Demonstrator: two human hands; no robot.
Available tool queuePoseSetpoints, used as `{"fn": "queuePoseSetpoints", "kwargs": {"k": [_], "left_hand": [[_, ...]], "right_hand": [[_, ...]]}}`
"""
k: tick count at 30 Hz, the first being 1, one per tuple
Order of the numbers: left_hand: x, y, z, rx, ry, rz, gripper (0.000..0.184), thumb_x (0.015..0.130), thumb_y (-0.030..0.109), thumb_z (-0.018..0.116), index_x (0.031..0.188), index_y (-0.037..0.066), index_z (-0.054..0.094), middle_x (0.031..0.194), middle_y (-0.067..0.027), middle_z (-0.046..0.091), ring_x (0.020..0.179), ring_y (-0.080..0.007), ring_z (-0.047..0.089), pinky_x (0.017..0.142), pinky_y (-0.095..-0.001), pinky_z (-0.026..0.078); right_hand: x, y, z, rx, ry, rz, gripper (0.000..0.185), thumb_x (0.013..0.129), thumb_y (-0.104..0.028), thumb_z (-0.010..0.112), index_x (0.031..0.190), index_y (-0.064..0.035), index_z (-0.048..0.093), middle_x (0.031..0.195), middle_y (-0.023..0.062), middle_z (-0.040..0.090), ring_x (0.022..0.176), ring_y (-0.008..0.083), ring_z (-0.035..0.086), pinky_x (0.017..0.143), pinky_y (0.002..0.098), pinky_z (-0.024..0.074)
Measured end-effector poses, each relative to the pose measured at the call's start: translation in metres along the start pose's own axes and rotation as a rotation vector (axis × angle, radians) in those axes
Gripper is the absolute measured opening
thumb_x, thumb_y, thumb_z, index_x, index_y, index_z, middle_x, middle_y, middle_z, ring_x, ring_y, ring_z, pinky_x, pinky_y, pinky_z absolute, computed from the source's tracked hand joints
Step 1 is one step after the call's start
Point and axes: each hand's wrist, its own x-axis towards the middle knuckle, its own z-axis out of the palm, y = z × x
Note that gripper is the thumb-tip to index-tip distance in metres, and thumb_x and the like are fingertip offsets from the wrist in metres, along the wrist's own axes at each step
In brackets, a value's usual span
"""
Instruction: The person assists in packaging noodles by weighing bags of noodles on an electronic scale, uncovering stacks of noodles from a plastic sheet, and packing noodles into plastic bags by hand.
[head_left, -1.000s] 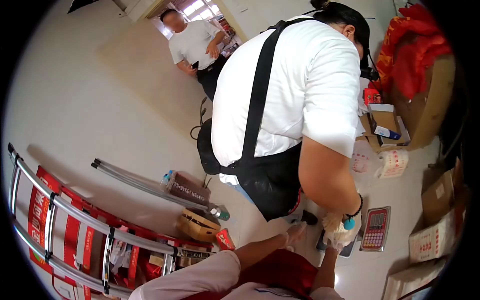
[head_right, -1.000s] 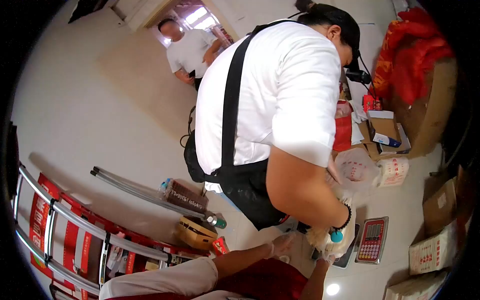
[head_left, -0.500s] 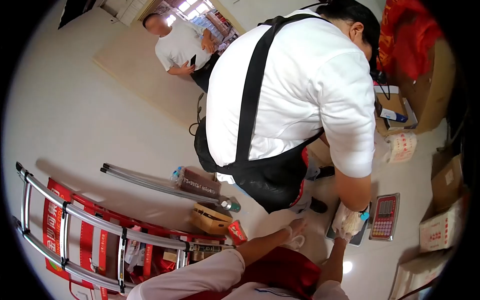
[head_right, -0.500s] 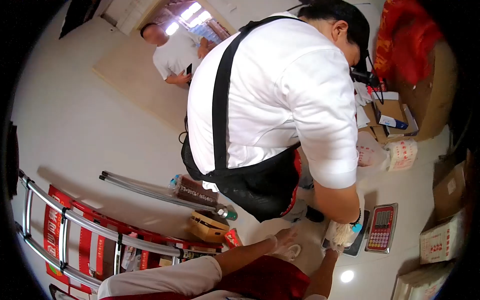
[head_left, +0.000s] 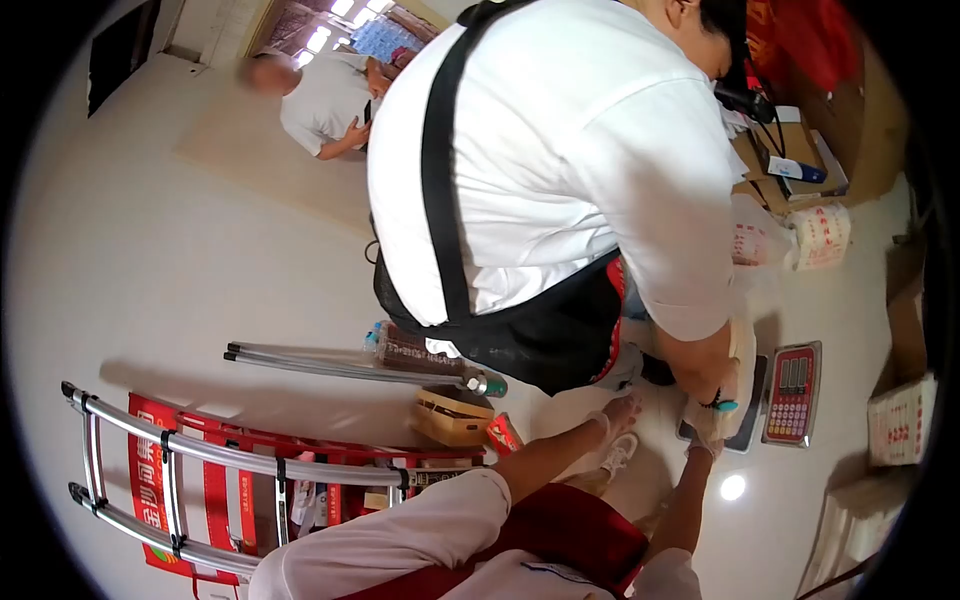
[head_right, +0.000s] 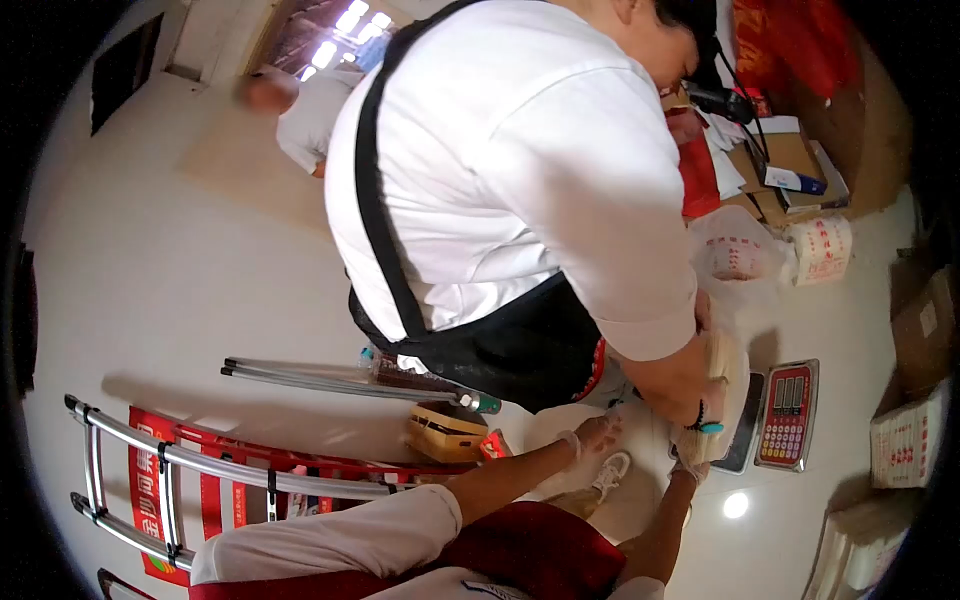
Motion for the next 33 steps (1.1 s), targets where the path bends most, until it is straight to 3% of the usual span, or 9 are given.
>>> {"fn": "queuePoseSetpoints", "kwargs": {"k": [4, 8, 11, 13, 15, 19, 25, 28, 33], "left_hand": [[0.072, -0.042, -0.005, -0.167, -0.027, -0.037, 0.042, 0.079, 0.039, 0.040, 0.108, 0.008, 0.042, 0.103, -0.0054, 0.047, 0.081, -0.0187, 0.046, 0.069, -0.0293, 0.040], [0.097, -0.030, -0.015, -0.267, -0.253, 0.010, 0.040, 0.075, 0.051, 0.042, 0.083, 0.013, 0.050, 0.070, 0.0003, 0.050, 0.055, -0.0112, 0.047, 0.042, -0.0213, 0.036], [0.097, 0.013, 0.012, -0.222, -0.083, -0.009, 0.032, 0.080, 0.038, 0.042, 0.091, 0.009, 0.043, 0.077, -0.0051, 0.046, 0.064, -0.0168, 0.048, 0.048, -0.0250, 0.038], [0.094, 0.034, 0.046, -0.080, -0.060, -0.126, 0.036, 0.080, 0.040, 0.040, 0.099, 0.009, 0.042, 0.086, -0.0055, 0.048, 0.068, -0.0167, 0.048, 0.049, -0.0248, 0.039], [0.123, 0.044, 0.095, -0.020, -0.197, -0.093, 0.037, 0.080, 0.040, 0.040, 0.100, 0.009, 0.041, 0.087, -0.0056, 0.048, 0.070, -0.0167, 0.048, 0.050, -0.0249, 0.038], [0.156, 0.041, 0.149, 0.049, -0.330, -0.025, 0.037, 0.080, 0.039, 0.039, 0.101, 0.008, 0.040, 0.089, -0.0056, 0.047, 0.072, -0.0166, 0.047, 0.053, -0.0250, 0.037], [0.175, 0.042, 0.067, 0.001, -0.249, 0.051, 0.038, 0.081, 0.039, 0.039, 0.103, 0.008, 0.039, 0.092, -0.0057, 0.046, 0.076, -0.0165, 0.046, 0.057, -0.0252, 0.036], [0.184, 0.052, 0.045, -0.012, -0.225, 0.083, 0.039, 0.081, 0.039, 0.039, 0.104, 0.008, 0.039, 0.093, -0.0058, 0.045, 0.078, -0.0165, 0.045, 0.058, -0.0253, 0.035], [0.203, 0.065, 0.039, 0.007, -0.218, 0.132, 0.040, 0.081, 0.039, 0.039, 0.105, 0.007, 0.038, 0.096, -0.0059, 0.044, 0.081, -0.0164, 0.044, 0.062, -0.0255, 0.034]], "right_hand": [[0.010, 0.005, 0.025, 0.305, 0.084, 0.128, 0.026, 0.072, -0.023, 0.045, 0.090, -0.0052, 0.053, 0.093, 0.0112, 0.055, 0.085, 0.0246, 0.052, 0.072, 0.0322, 0.0417], [-0.002, -0.016, 0.016, 0.449, 0.148, 0.278, 0.021, 0.070, -0.017, 0.047, 0.083, -0.0036, 0.056, 0.089, 0.0113, 0.056, 0.082, 0.0239, 0.052, 0.070, 0.0321, 0.0421], [0.008, -0.020, 0.017, 0.565, 0.240, 0.366, 0.017, 0.068, -0.013, 0.049, 0.077, -0.0025, 0.058, 0.086, 0.0114, 0.056, 0.081, 0.0233, 0.053, 0.069, 0.0320, 0.0424], [0.009, -0.005, 0.065, 0.663, 0.462, 0.093, 0.033, 0.070, -0.017, 0.055, 0.099, -0.0031, 0.048, 0.090, 0.0126, 0.054, 0.079, 0.0249, 0.053, 0.068, 0.0327, 0.0427], [0.016, -0.028, 0.066, 2.296, 0.518, 0.487, 0.040, 0.066, 0.008, 0.036, 0.102, -0.0027, 0.050, 0.092, 0.0083, 0.055, 0.085, 0.0199, 0.052, 0.072, 0.0285, 0.0425], [0.008, -0.035, 0.062, 2.300, 0.532, 0.393, 0.050, 0.063, 0.013, 0.033, 0.110, -0.0033, 0.044, 0.097, 0.0075, 0.053, 0.089, 0.0216, 0.051, 0.074, 0.0280, 0.0420], [-0.032, -0.022, 0.009, 2.351, 0.275, 0.271, 0.055, 0.067, 0.003, 0.047, 0.119, -0.0126, 0.035, 0.089, 0.0049, 0.050, 0.078, 0.0114, 0.049, 0.062, 0.0227, 0.0413], [-0.035, -0.011, 0.015, 2.312, 0.243, 0.582, 0.054, 0.074, -0.005, 0.048, 0.123, -0.0151, 0.027, 0.111, 0.0020, 0.040, 0.084, 0.0169, 0.048, 0.063, 0.0291, 0.0421], [-0.021, -0.008, 0.023, 2.381, 0.243, 0.820, 0.053, 0.077, -0.017, 0.046, 0.124, -0.0142, 0.023, 0.116, 0.0037, 0.038, 0.095, 0.0217, 0.044, 0.073, 0.0345, 0.0400]]}}
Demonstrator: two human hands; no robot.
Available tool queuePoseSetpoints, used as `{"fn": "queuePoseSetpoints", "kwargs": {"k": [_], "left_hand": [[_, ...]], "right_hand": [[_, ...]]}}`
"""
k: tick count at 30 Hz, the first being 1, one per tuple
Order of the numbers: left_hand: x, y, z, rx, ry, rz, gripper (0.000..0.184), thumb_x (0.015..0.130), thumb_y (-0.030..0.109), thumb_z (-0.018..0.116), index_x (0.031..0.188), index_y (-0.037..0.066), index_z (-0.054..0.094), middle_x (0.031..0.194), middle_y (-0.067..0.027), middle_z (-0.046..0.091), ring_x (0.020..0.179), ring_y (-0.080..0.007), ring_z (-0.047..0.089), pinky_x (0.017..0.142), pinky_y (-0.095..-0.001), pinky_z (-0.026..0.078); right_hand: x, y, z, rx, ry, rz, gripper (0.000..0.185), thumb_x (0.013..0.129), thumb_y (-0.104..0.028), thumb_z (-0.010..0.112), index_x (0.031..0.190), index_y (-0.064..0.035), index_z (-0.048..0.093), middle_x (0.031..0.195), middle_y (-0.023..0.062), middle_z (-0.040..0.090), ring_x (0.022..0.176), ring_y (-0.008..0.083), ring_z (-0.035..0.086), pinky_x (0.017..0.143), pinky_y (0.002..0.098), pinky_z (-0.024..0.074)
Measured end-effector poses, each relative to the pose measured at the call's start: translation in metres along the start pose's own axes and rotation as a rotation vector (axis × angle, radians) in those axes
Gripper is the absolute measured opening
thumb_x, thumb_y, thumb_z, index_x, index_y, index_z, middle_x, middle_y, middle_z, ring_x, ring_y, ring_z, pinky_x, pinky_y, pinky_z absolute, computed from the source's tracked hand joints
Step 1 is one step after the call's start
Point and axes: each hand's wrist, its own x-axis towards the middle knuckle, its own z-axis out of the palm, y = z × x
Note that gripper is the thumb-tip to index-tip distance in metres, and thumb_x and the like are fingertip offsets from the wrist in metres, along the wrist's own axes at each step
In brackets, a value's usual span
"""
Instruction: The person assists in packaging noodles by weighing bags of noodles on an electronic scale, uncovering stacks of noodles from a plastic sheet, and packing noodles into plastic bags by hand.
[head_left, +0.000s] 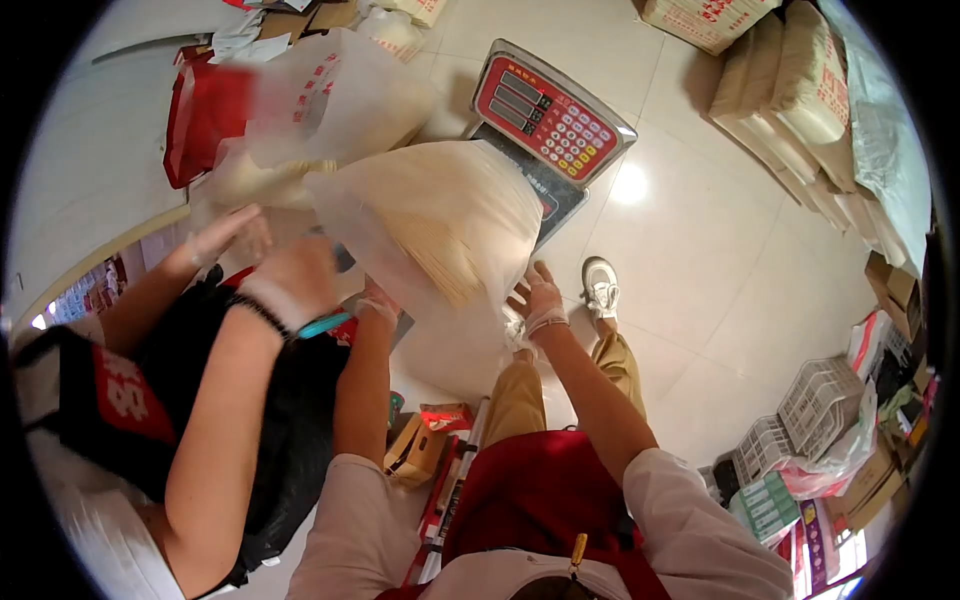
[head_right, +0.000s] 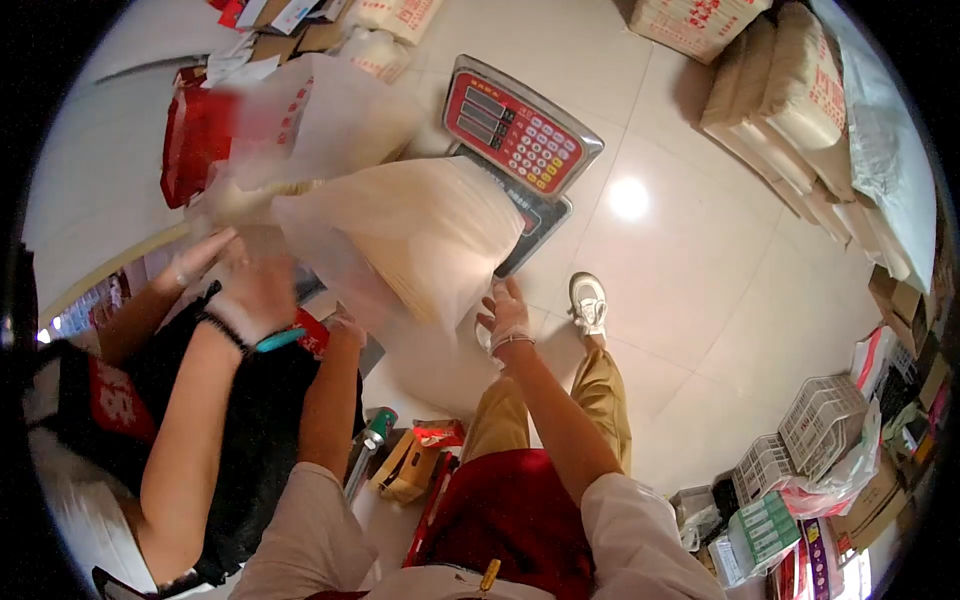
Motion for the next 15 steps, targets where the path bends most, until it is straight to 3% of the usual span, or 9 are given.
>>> {"fn": "queuePoseSetpoints", "kwargs": {"k": [4, 7, 14, 15], "left_hand": [[0.022, 0.010, 0.001, 0.026, -0.022, 0.033, 0.041, 0.081, 0.038, 0.038, 0.106, 0.007, 0.037, 0.097, -0.0060, 0.043, 0.083, -0.0164, 0.043, 0.064, -0.0256, 0.034], [0.034, 0.019, -0.003, 0.046, -0.028, 0.058, 0.041, 0.081, 0.038, 0.038, 0.107, 0.006, 0.037, 0.099, -0.0060, 0.043, 0.085, -0.0163, 0.042, 0.066, -0.0258, 0.033], [0.056, 0.035, -0.002, 0.087, -0.062, 0.086, 0.043, 0.082, 0.038, 0.038, 0.109, 0.006, 0.036, 0.102, -0.0061, 0.042, 0.089, -0.0162, 0.040, 0.071, -0.0260, 0.032], [0.058, 0.037, -0.003, 0.090, -0.064, 0.088, 0.043, 0.082, 0.038, 0.038, 0.110, 0.005, 0.035, 0.103, -0.0061, 0.041, 0.090, -0.0162, 0.040, 0.071, -0.0260, 0.031]], "right_hand": [[0.038, 0.018, -0.016, 0.287, 0.009, 0.069, 0.058, 0.077, -0.034, 0.045, 0.124, -0.0106, 0.021, 0.126, 0.0059, 0.028, 0.112, 0.0283, 0.030, 0.082, 0.0393, 0.0333], [0.039, 0.014, -0.014, 0.335, 0.118, 0.081, 0.062, 0.076, -0.038, 0.045, 0.125, -0.0088, 0.019, 0.128, 0.0066, 0.024, 0.117, 0.0296, 0.023, 0.088, 0.0418, 0.0264], [0.030, 0.028, 0.009, 0.312, 0.177, 0.032, 0.067, 0.075, -0.050, 0.041, 0.125, -0.0096, 0.020, 0.126, 0.0062, 0.028, 0.116, 0.0284, 0.024, 0.092, 0.0403, 0.0226], [0.032, 0.032, 0.016, 0.429, -0.073, 0.014, 0.069, 0.073, -0.053, 0.041, 0.123, -0.0094, 0.024, 0.123, 0.0064, 0.032, 0.114, 0.0280, 0.027, 0.092, 0.0391, 0.0245]]}}
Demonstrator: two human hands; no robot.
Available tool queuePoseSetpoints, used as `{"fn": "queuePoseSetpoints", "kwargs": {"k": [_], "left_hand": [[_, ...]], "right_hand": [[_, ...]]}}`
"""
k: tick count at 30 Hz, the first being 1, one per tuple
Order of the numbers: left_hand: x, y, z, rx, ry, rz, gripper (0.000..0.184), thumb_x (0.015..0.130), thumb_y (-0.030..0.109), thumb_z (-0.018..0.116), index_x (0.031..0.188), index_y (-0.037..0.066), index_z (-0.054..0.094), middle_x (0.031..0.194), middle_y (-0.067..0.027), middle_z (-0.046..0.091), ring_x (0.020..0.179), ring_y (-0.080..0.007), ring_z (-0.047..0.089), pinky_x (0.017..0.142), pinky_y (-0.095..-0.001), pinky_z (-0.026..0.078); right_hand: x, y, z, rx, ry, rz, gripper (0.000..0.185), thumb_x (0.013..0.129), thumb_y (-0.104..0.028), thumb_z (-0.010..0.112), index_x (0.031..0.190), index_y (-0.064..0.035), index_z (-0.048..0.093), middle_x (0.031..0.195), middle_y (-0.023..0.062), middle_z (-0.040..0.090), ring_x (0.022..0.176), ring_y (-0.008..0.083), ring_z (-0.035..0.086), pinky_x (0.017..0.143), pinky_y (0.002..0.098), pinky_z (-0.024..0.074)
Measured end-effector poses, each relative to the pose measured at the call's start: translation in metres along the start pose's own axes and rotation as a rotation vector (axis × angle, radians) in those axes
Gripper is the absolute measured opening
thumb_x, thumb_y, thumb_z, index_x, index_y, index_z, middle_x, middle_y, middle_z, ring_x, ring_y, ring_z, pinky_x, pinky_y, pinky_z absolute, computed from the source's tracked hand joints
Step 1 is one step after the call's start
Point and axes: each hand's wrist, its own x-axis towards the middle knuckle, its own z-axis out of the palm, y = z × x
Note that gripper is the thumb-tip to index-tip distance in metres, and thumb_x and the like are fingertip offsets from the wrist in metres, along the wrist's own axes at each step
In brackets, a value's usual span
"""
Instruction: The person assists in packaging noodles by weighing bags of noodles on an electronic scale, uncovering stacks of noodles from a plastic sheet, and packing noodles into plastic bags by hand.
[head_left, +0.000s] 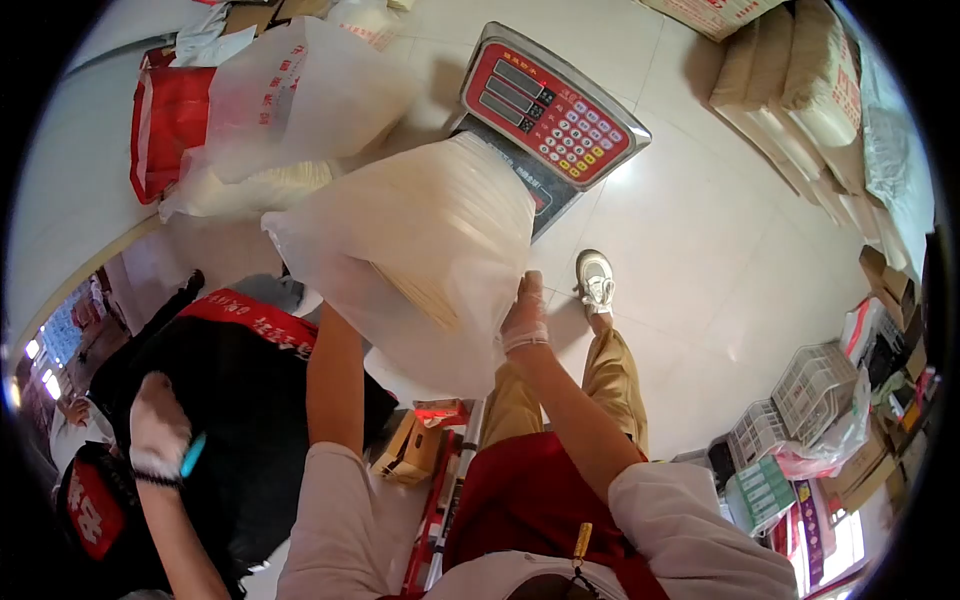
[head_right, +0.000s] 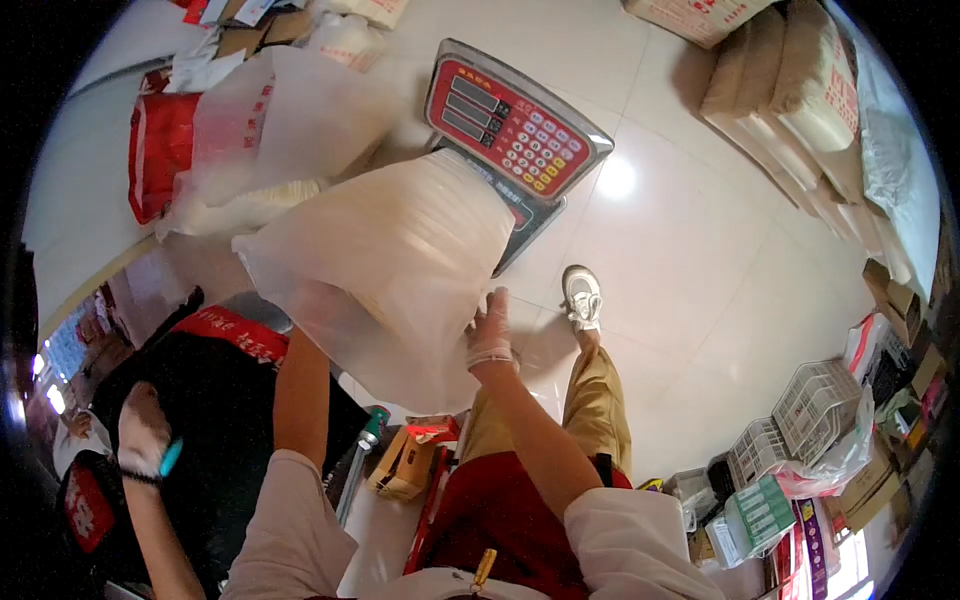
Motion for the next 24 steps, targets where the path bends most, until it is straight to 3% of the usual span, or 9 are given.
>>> {"fn": "queuePoseSetpoints", "kwargs": {"k": [1, 5, 8, 11, 12, 17, 19, 21, 24], "left_hand": [[0.003, 0.003, -0.001, 0.004, -0.008, 0.003, 0.043, 0.082, 0.038, 0.038, 0.110, 0.005, 0.035, 0.103, -0.0062, 0.041, 0.090, -0.0162, 0.040, 0.072, -0.0261, 0.031], [0.015, 0.011, 0.001, 0.030, -0.046, 0.002, 0.044, 0.082, 0.037, 0.037, 0.111, 0.005, 0.034, 0.105, -0.0062, 0.040, 0.093, -0.0162, 0.039, 0.074, -0.0262, 0.030], [0.022, 0.013, 0.003, 0.037, -0.071, -0.004, 0.044, 0.082, 0.037, 0.037, 0.112, 0.005, 0.034, 0.107, -0.0063, 0.040, 0.095, -0.0161, 0.038, 0.076, -0.0263, 0.030], [0.028, 0.016, 0.007, 0.053, -0.100, 0.005, 0.045, 0.082, 0.037, 0.037, 0.113, 0.004, 0.033, 0.108, -0.0063, 0.039, 0.096, -0.0161, 0.038, 0.078, -0.0264, 0.029], [0.031, 0.017, 0.009, 0.056, -0.110, 0.013, 0.045, 0.082, 0.037, 0.037, 0.113, 0.004, 0.033, 0.109, -0.0063, 0.039, 0.097, -0.0161, 0.037, 0.079, -0.0265, 0.029], [0.042, 0.024, 0.025, 0.111, -0.159, 0.055, 0.046, 0.082, 0.037, 0.037, 0.115, 0.004, 0.032, 0.111, -0.0064, 0.038, 0.100, -0.0160, 0.036, 0.082, -0.0267, 0.028], [0.042, 0.031, 0.030, 0.147, -0.179, 0.075, 0.047, 0.082, 0.036, 0.037, 0.115, 0.004, 0.032, 0.112, -0.0065, 0.038, 0.101, -0.0160, 0.036, 0.083, -0.0267, 0.028], [0.036, 0.035, 0.034, 0.180, -0.203, 0.080, 0.047, 0.082, 0.036, 0.036, 0.116, 0.003, 0.032, 0.113, -0.0065, 0.037, 0.102, -0.0159, 0.035, 0.085, -0.0268, 0.027], [0.029, 0.039, 0.037, 0.229, -0.273, 0.068, 0.048, 0.083, 0.036, 0.036, 0.117, 0.003, 0.031, 0.115, -0.0066, 0.037, 0.104, -0.0159, 0.034, 0.086, -0.0269, 0.027]], "right_hand": [[0.003, 0.005, 0.005, 0.114, -0.252, 0.032, 0.071, 0.071, -0.057, 0.041, 0.122, -0.0092, 0.028, 0.120, 0.0066, 0.037, 0.111, 0.0275, 0.031, 0.091, 0.0379, 0.0263], [-0.007, -0.013, 0.061, 0.135, -0.137, 0.026, 0.071, 0.069, -0.061, 0.040, 0.117, -0.0088, 0.036, 0.114, 0.0095, 0.042, 0.103, 0.0269, 0.040, 0.088, 0.0361, 0.0311], [-0.015, -0.029, 0.079, 0.015, -0.078, 0.055, 0.076, 0.068, -0.065, 0.037, 0.111, -0.0025, 0.040, 0.109, 0.0170, 0.045, 0.096, 0.0287, 0.045, 0.085, 0.0361, 0.0342], [0.003, -0.038, 0.085, 0.067, -0.172, 0.008, 0.078, 0.068, -0.065, 0.036, 0.111, 0.0005, 0.039, 0.109, 0.0176, 0.045, 0.099, 0.0292, 0.043, 0.087, 0.0362, 0.0332], [0.006, -0.044, 0.083, 0.098, -0.090, 0.053, 0.074, 0.071, -0.062, 0.033, 0.113, -0.0011, 0.038, 0.112, 0.0161, 0.044, 0.100, 0.0292, 0.042, 0.088, 0.0361, 0.0321], [0.027, -0.059, 0.069, 0.181, -0.122, 0.068, 0.064, 0.076, -0.056, 0.031, 0.116, -0.0053, 0.037, 0.114, 0.0113, 0.043, 0.101, 0.0272, 0.043, 0.088, 0.0347, 0.0323], [0.029, -0.060, 0.067, 0.009, -0.098, 0.010, 0.064, 0.077, -0.056, 0.030, 0.115, -0.0046, 0.037, 0.114, 0.0116, 0.043, 0.100, 0.0256, 0.043, 0.088, 0.0335, 0.0330], [0.023, -0.057, 0.064, 0.054, -0.146, 0.043, 0.063, 0.078, -0.054, 0.030, 0.115, -0.0035, 0.037, 0.112, 0.0114, 0.044, 0.100, 0.0247, 0.043, 0.087, 0.0327, 0.0335], [0.008, -0.048, 0.042, -0.041, -0.241, -0.102, 0.060, 0.080, -0.051, 0.029, 0.114, -0.0026, 0.037, 0.111, 0.0114, 0.045, 0.099, 0.0236, 0.044, 0.088, 0.0315, 0.0329]]}}
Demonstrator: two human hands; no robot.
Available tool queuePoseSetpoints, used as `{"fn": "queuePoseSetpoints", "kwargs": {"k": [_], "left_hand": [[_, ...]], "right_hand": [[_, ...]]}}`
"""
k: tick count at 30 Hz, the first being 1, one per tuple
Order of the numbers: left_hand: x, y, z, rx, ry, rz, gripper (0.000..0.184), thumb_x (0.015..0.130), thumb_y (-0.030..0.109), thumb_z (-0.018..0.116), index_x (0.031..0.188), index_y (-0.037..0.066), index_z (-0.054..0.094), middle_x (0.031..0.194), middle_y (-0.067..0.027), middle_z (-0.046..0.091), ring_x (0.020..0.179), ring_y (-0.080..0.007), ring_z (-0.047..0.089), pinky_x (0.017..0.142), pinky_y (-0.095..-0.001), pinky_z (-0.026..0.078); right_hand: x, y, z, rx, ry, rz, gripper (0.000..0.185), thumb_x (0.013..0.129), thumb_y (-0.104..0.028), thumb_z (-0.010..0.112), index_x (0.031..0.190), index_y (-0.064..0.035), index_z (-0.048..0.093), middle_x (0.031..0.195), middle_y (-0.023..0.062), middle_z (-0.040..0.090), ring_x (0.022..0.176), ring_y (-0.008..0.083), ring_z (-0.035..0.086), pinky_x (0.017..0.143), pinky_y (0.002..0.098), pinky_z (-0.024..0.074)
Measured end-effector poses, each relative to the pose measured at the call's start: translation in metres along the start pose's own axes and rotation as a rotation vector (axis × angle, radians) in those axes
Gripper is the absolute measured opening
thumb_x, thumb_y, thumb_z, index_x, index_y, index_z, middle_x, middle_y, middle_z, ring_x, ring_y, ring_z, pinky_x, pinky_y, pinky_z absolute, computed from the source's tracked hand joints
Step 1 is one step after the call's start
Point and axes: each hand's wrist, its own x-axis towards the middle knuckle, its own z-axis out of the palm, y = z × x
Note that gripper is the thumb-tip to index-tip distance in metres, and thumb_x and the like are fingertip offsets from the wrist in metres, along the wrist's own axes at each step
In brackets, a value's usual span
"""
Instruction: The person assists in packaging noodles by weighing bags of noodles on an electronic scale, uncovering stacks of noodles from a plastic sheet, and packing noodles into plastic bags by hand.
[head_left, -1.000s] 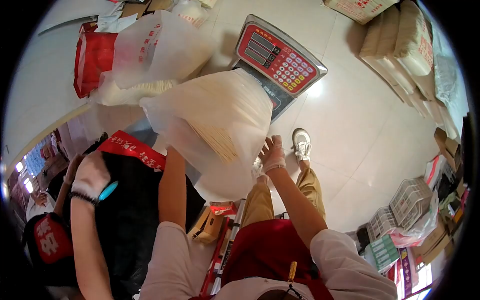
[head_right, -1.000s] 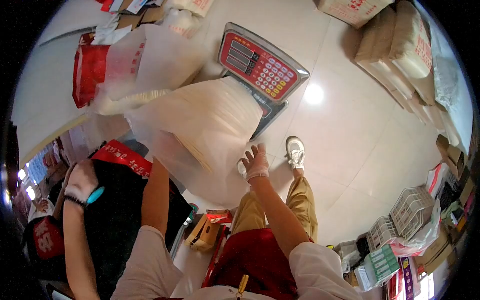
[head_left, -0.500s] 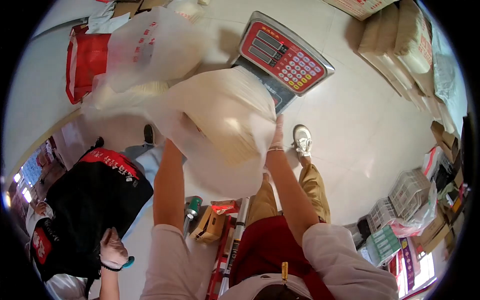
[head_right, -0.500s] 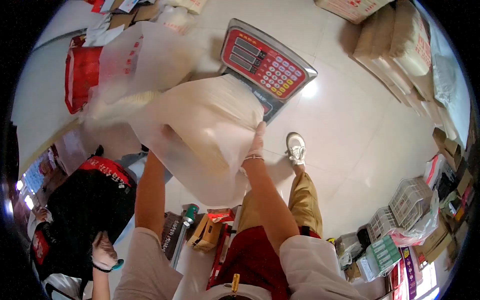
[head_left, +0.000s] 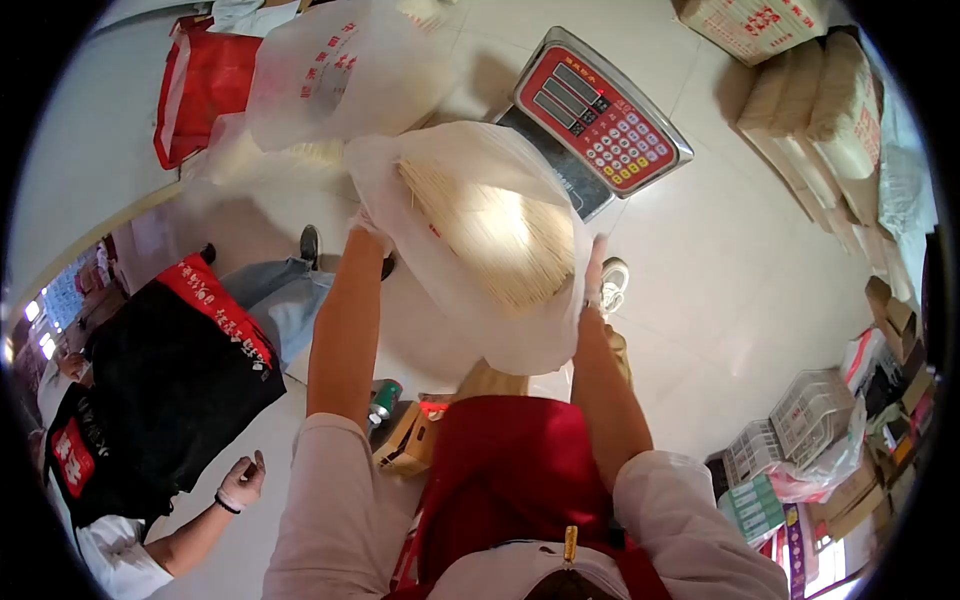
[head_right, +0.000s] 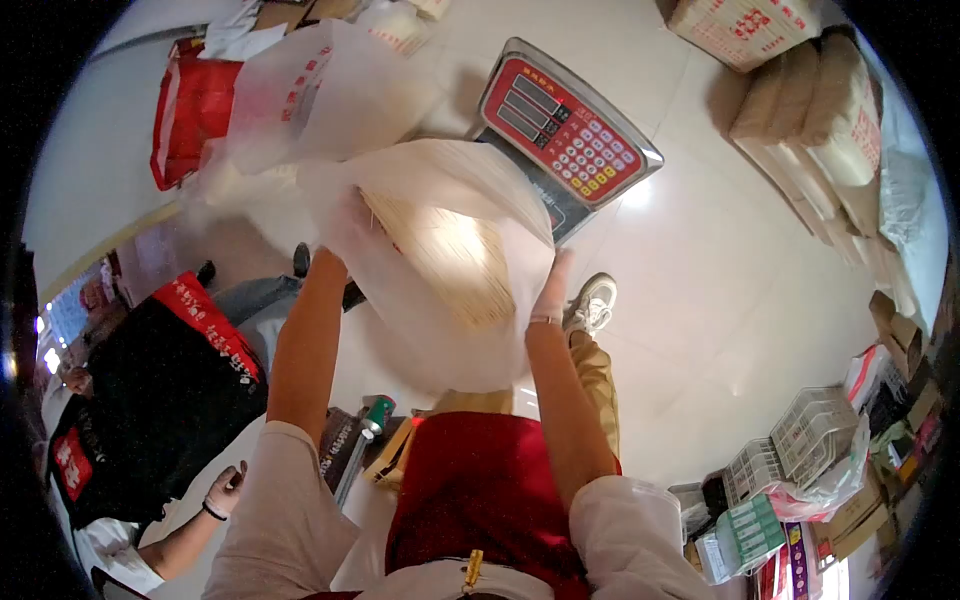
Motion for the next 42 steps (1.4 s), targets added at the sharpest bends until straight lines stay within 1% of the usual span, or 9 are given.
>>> {"fn": "queuePoseSetpoints", "kwargs": {"k": [10, 11, 13, 14, 16, 17, 19, 27, 42], "left_hand": [[0.055, 0.035, -0.011, -0.108, -0.686, -0.193, 0.050, 0.083, 0.036, 0.036, 0.120, 0.002, 0.029, 0.120, -0.0067, 0.035, 0.110, -0.0158, 0.032, 0.093, -0.0273, 0.025], [0.069, 0.040, -0.002, -0.353, -0.662, -0.369, 0.049, 0.085, 0.034, 0.032, 0.122, 0.002, 0.026, 0.124, -0.0064, 0.029, 0.114, -0.0163, 0.027, 0.095, -0.0280, 0.021], [0.074, 0.034, 0.008, -0.311, -0.471, -0.431, 0.045, 0.087, 0.030, 0.028, 0.122, 0.002, 0.026, 0.123, -0.0054, 0.031, 0.113, -0.0154, 0.029, 0.096, -0.0282, 0.019], [0.076, 0.022, 0.007, -0.144, -0.713, -0.130, 0.045, 0.086, 0.030, 0.029, 0.122, 0.003, 0.027, 0.126, -0.0052, 0.027, 0.115, -0.0162, 0.026, 0.096, -0.0295, 0.017], [0.089, 0.021, 0.009, 0.392, -0.895, 0.148, 0.043, 0.086, 0.029, 0.030, 0.121, 0.005, 0.030, 0.131, -0.0054, 0.018, 0.120, -0.0167, 0.017, 0.098, -0.0298, 0.012], [0.096, 0.017, 0.009, 0.390, -0.922, 0.141, 0.043, 0.086, 0.029, 0.030, 0.121, 0.005, 0.030, 0.131, -0.0054, 0.018, 0.120, -0.0167, 0.017, 0.098, -0.0298, 0.012], [0.095, 0.012, 0.008, -0.526, -0.884, -0.301, 0.037, 0.085, 0.023, 0.036, 0.118, 0.007, 0.034, 0.127, -0.0063, 0.026, 0.117, -0.0156, 0.024, 0.096, -0.0269, 0.019], [0.105, 0.020, 0.015, -0.057, -0.753, -0.228, 0.036, 0.084, 0.022, 0.037, 0.117, 0.007, 0.035, 0.126, -0.0063, 0.028, 0.115, -0.0162, 0.027, 0.095, -0.0271, 0.021], [0.081, 0.030, -0.005, 0.211, -0.622, -0.081, 0.034, 0.083, 0.019, 0.039, 0.115, 0.005, 0.037, 0.123, -0.0063, 0.032, 0.111, -0.0174, 0.031, 0.093, -0.0275, 0.026]], "right_hand": [[-0.029, 0.056, -0.001, -0.025, 0.238, -0.189, 0.059, 0.080, -0.050, 0.029, 0.115, -0.0025, 0.036, 0.112, 0.0114, 0.044, 0.100, 0.0230, 0.042, 0.089, 0.0313, 0.0319], [-0.028, 0.061, 0.002, -0.022, 0.256, -0.213, 0.059, 0.080, -0.050, 0.029, 0.115, -0.0025, 0.036, 0.112, 0.0114, 0.043, 0.101, 0.0229, 0.042, 0.089, 0.0313, 0.0319], [-0.031, 0.071, 0.005, -0.007, 0.300, -0.253, 0.059, 0.080, -0.050, 0.029, 0.115, -0.0025, 0.036, 0.112, 0.0114, 0.043, 0.101, 0.0228, 0.042, 0.089, 0.0312, 0.0317], [-0.031, 0.074, 0.006, -0.003, 0.319, -0.271, 0.059, 0.080, -0.050, 0.029, 0.115, -0.0025, 0.035, 0.112, 0.0114, 0.043, 0.101, 0.0227, 0.042, 0.089, 0.0312, 0.0316], [-0.037, 0.079, 0.006, 0.005, 0.357, -0.304, 0.059, 0.081, -0.049, 0.028, 0.116, -0.0025, 0.035, 0.113, 0.0114, 0.043, 0.101, 0.0226, 0.042, 0.089, 0.0312, 0.0314], [-0.048, 0.085, 0.006, 0.008, 0.377, -0.312, 0.059, 0.081, -0.049, 0.028, 0.116, -0.0025, 0.035, 0.113, 0.0114, 0.043, 0.101, 0.0225, 0.041, 0.089, 0.0312, 0.0313], [-0.063, 0.091, 0.002, 0.028, 0.415, -0.336, 0.059, 0.081, -0.049, 0.028, 0.116, -0.0025, 0.035, 0.113, 0.0114, 0.042, 0.102, 0.0224, 0.041, 0.089, 0.0311, 0.0311], [-0.032, 0.029, -0.013, -0.001, 0.360, -0.495, 0.058, 0.081, -0.048, 0.028, 0.116, -0.0024, 0.034, 0.114, 0.0114, 0.041, 0.103, 0.0218, 0.040, 0.090, 0.0310, 0.0304], [-0.017, 0.019, -0.022, -0.026, 0.324, -0.500, 0.057, 0.082, -0.047, 0.028, 0.117, -0.0024, 0.033, 0.116, 0.0114, 0.039, 0.105, 0.0208, 0.038, 0.091, 0.0307, 0.0290]]}}
